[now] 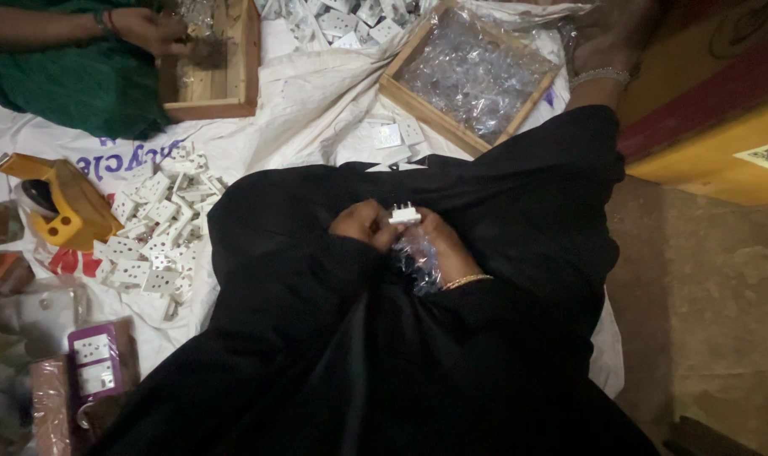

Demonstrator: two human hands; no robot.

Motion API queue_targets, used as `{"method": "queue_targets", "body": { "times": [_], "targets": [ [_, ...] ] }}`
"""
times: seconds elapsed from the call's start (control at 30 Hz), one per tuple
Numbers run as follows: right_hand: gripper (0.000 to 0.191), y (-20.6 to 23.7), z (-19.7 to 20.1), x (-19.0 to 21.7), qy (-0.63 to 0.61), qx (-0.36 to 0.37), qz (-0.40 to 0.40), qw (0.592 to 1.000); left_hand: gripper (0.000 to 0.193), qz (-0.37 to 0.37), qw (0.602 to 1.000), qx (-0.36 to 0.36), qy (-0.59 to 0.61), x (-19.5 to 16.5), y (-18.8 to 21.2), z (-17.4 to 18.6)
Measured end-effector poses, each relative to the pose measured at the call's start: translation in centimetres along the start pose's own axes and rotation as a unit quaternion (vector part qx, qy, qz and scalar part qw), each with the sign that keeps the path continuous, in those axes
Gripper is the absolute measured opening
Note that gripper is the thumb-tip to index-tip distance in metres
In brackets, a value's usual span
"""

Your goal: The person sits on the floor and repeatedly picks up small white electrical components, places them into clear plastic bags, and sets the filled bags into a wooden tray. Another person works nearby in the same manner.

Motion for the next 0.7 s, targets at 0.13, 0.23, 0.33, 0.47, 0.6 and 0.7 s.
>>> {"method": "queue_targets", "body": {
  "times": [0.13,0.23,0.33,0.47,0.6,0.7],
  "targets": [
    [0.049,-0.1,0.1,-0.9,0.107,0.011,-0.054,0.993,0.023,-0.038,0.996,0.075,0.006,-0.1,-0.3,-0.8],
    [0.051,-0.4,0.3,-1.1,0.083,0.02,-0.009,0.996,0.025,-0.126,0.991,0.051,-0.02,-1.0,0.3,0.0],
    [0.053,-0.6,0.4,-1.5,0.026,0.023,0.0,0.999,0.035,-0.258,0.965,0.015,-0.044,-2.2,1.6,0.7],
    [0.056,-0.7,0.5,-1.9,0.062,0.051,-0.03,0.996,0.03,-0.265,0.958,0.008,-0.106,-2.3,1.3,0.2],
    [0.051,-1.2,0.2,-2.2,0.115,0.13,-0.004,0.985,0.013,-0.091,0.987,-0.019,-0.132,-0.4,-2.1,0.2],
    [0.031,-1.5,0.7,-2.6,0.158,0.125,-0.001,0.98,0.02,-0.056,0.993,-0.093,0.041,1.3,-4.1,2.3]
  ]
}}
Point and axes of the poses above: each hand's wrist, its own y-axis away from the middle knuckle, its own z-axis out of the back of the hand, x = y × z, the point moved 4 cm from there along -y, towards the middle knuckle, and after that the axes turned 12 degrees about z, right-handed, at the moved point
